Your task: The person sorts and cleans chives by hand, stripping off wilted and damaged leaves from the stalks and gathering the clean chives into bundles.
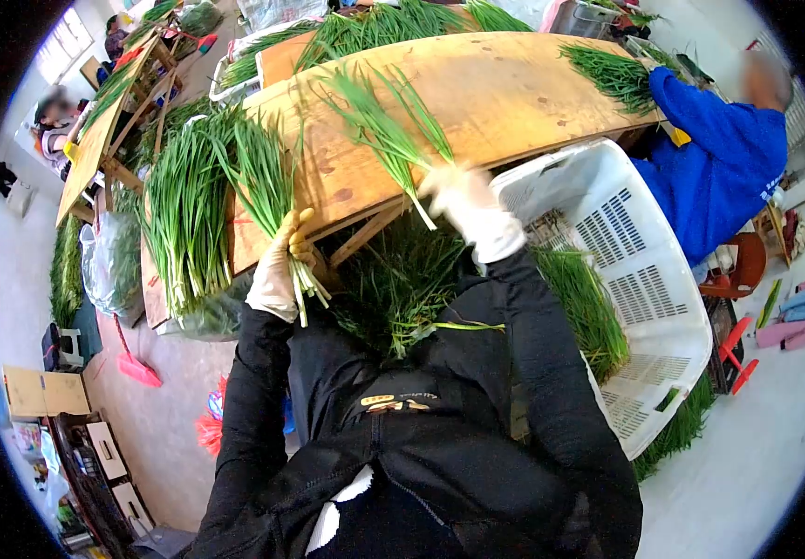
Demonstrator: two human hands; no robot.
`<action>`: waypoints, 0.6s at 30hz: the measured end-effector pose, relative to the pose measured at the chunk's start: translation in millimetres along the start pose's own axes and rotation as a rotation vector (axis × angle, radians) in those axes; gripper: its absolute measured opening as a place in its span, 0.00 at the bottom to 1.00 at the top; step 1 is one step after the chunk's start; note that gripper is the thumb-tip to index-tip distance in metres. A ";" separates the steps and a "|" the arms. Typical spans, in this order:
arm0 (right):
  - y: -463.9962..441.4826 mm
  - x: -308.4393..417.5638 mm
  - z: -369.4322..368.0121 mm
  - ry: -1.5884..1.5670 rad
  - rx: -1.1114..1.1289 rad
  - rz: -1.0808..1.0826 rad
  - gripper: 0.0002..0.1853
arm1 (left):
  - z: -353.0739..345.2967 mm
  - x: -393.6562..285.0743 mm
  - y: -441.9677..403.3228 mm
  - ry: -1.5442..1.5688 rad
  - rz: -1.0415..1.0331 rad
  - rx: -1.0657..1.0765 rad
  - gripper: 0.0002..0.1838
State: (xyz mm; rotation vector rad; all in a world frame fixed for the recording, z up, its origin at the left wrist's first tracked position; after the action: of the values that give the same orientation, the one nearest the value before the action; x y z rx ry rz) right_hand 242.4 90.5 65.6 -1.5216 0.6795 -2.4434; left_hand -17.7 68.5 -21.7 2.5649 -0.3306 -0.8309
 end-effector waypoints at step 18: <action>59.2 9.7 -40.4 0.183 -0.022 -0.051 0.16 | 3.3 20.2 2.4 -0.288 -0.031 0.023 0.18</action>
State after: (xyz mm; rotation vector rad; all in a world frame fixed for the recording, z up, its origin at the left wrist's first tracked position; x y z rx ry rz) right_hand 197.3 46.2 30.5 -1.3494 0.7098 -2.6459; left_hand -3.9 58.3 -33.1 2.4764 -0.3879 -1.2184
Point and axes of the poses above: each hand's wrist, its own y-axis away from the middle knuckle, its own z-axis out of the back of the hand, x = y × z, the point moved 6 cm from there along -y, towards the middle knuckle, and after that the axes turned 14 degrees about -x, right-handed, at the moved point
